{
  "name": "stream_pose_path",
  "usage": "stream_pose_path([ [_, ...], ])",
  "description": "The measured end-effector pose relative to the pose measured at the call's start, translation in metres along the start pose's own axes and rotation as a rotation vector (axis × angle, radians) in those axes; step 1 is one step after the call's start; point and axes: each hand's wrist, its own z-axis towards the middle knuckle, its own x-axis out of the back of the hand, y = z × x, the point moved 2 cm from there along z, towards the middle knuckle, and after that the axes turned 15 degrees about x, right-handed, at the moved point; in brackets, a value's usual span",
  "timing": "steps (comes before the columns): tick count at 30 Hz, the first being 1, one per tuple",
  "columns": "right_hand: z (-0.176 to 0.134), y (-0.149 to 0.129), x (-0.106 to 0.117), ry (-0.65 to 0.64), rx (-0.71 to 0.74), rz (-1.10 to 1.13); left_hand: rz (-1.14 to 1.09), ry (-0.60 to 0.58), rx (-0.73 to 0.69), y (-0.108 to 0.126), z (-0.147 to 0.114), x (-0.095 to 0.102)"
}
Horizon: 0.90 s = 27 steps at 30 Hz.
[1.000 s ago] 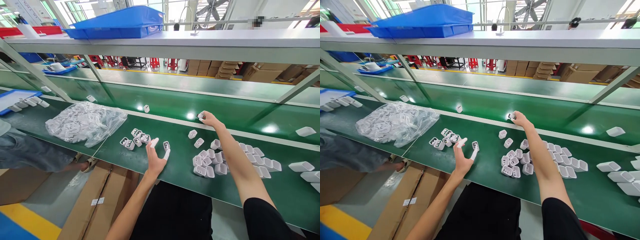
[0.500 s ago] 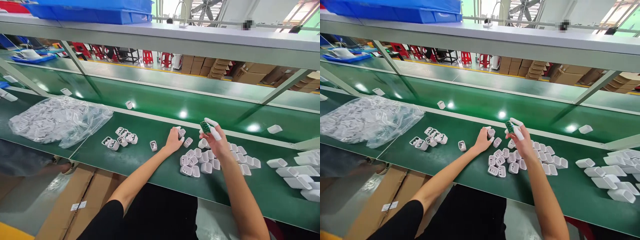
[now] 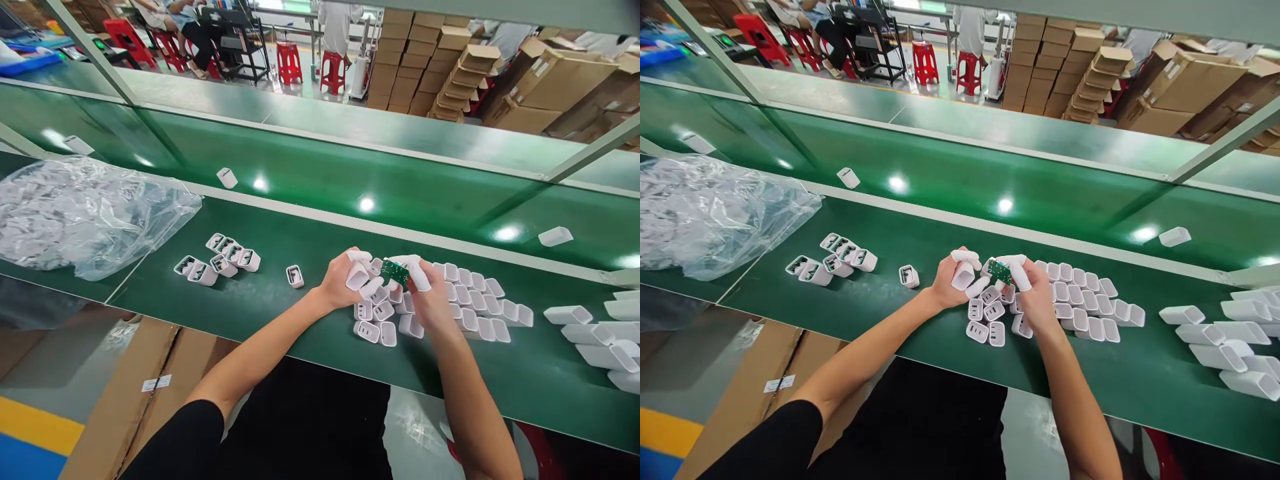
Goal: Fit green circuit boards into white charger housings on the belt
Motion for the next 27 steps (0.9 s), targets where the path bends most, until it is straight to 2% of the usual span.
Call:
stream_pose_path([
  [3, -0.007, 0.007, -0.005, -0.022, -0.054, -0.016, -0.026, -0.046, -0.063, 0.013, -0.002, -0.001],
  [6, -0.011, 0.011, -0.007, -0.045, -0.092, -0.035, -0.093, -0.142, 0.006, 0.022, 0.000, 0.000],
  [9, -0.012, 0.008, -0.005, -0.084, -0.039, -0.089, -0.283, -0.227, 0.215, 0.029, 0.002, 0.000],
  [12, -0.012, 0.003, -0.003, -0.192, 0.094, -0.125, -0.539, -0.280, 0.457, 0.036, 0.002, -0.002],
  [15, -0.012, 0.000, 0.002, -0.270, 0.266, -0.263, -0.724, -0.339, 0.623, 0.044, 0.002, -0.002],
  [18, -0.012, 0.002, 0.006, -0.214, 0.459, -0.432, -0.811, -0.447, 0.766, 0.048, 0.002, -0.001],
  [21, -0.013, 0.007, 0.007, -0.154, 0.604, -0.445, -0.886, -0.495, 0.871, 0.049, -0.001, -0.004],
  [24, -0.013, 0.010, 0.004, -0.132, 0.669, -0.422, -0.953, -0.507, 0.925, 0.049, -0.005, -0.010],
  [27, -0.013, 0.008, 0.002, 0.005, 0.668, -0.340, -1.011, -0.490, 0.931, 0.048, -0.007, -0.013],
])
